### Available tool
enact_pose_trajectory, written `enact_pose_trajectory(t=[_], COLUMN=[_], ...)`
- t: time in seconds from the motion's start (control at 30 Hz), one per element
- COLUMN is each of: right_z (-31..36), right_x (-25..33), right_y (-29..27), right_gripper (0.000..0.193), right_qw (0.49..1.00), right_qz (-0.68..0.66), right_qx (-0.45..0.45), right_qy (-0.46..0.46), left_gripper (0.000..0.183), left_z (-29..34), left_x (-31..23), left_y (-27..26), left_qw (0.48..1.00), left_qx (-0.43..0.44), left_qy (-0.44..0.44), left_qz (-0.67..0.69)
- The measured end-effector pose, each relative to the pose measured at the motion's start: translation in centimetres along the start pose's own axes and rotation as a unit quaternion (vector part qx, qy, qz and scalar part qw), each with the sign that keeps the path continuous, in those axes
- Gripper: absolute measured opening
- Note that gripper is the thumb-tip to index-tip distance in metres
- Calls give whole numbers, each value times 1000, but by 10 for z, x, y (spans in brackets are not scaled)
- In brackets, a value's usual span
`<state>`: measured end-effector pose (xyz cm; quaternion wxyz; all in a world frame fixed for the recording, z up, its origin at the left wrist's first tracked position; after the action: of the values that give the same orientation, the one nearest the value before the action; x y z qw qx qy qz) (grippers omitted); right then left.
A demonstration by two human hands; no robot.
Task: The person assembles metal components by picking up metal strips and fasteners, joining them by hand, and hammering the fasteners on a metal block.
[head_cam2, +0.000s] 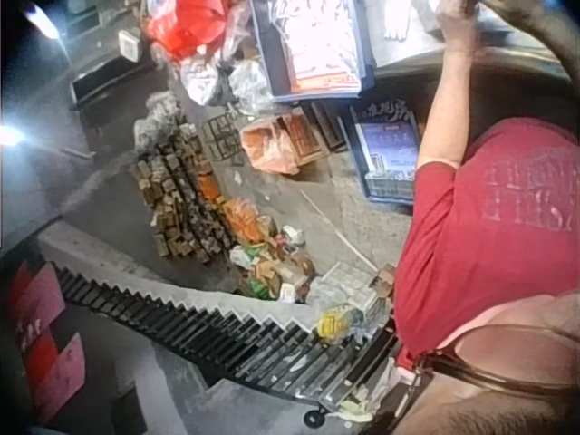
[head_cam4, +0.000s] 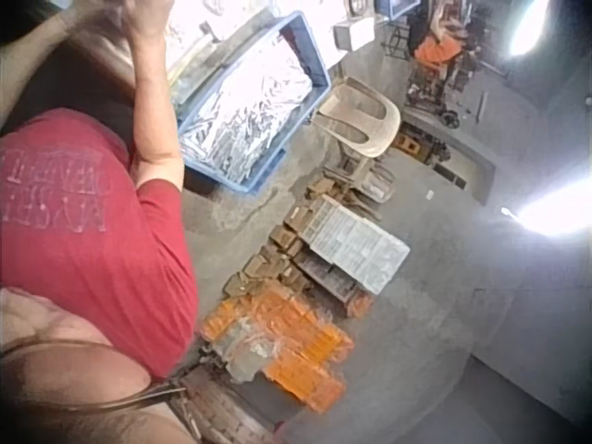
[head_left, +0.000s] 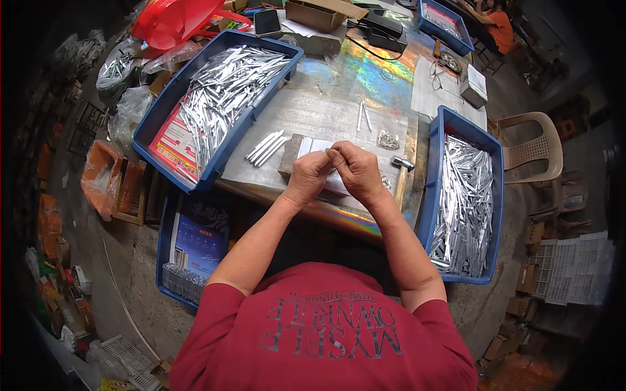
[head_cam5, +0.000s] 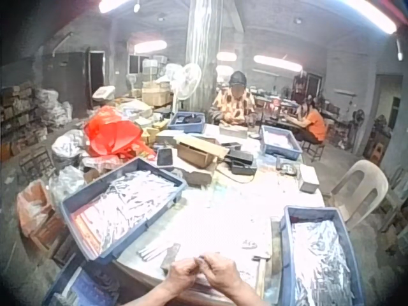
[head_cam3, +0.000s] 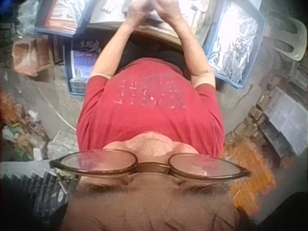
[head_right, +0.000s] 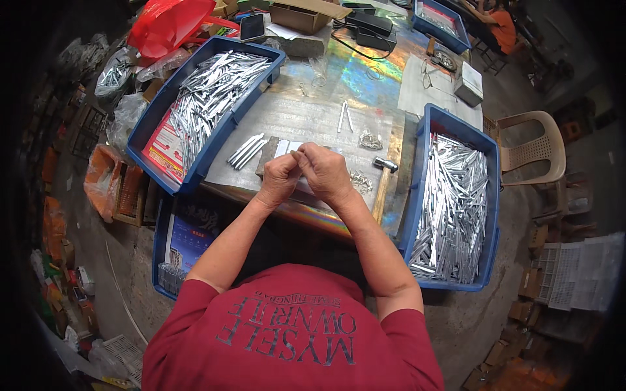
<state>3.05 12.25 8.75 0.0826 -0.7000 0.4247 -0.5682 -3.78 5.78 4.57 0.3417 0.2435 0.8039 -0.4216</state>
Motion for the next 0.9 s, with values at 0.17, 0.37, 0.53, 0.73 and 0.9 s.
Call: enact_pose_trajectory(t=[0.17, 0.37, 0.53, 0.73, 0.9], right_z=[8, 33, 46, 58, 71], right_x=[12, 17, 16, 14, -7], right_y=[0, 8, 17, 18, 2], right_gripper=[9, 8, 24, 33, 31], right_qw=[992, 975, 965, 966, 997], right_qz=[69, 131, 131, 141, 61], right_qx=[-58, -103, -115, -108, -52], right_qy=[-83, -145, -195, -188, 0], left_gripper=[2, 3, 7, 7, 6], left_z=[2, 5, 7, 8, 9], left_x=[2, 1, 2, 3, 2], left_y=[-1, -4, -3, -1, -1], left_qw=[1000, 997, 996, 996, 995], left_qx=[-10, -62, -77, -71, -84], left_qy=[-11, 22, 16, 28, 47], left_qz=[11, 36, 38, 42, 32])
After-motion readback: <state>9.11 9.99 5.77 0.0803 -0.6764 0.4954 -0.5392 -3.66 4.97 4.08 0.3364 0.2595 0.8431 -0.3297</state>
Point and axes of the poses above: each hand's wrist, its own z-axis away from the middle knuckle, its own y-axis out of the palm, x = y × z, the point moved 8 cm from there along -z, towards the middle knuckle, and after that the axes turned 11 degrees about x, right-handed, at the moved point
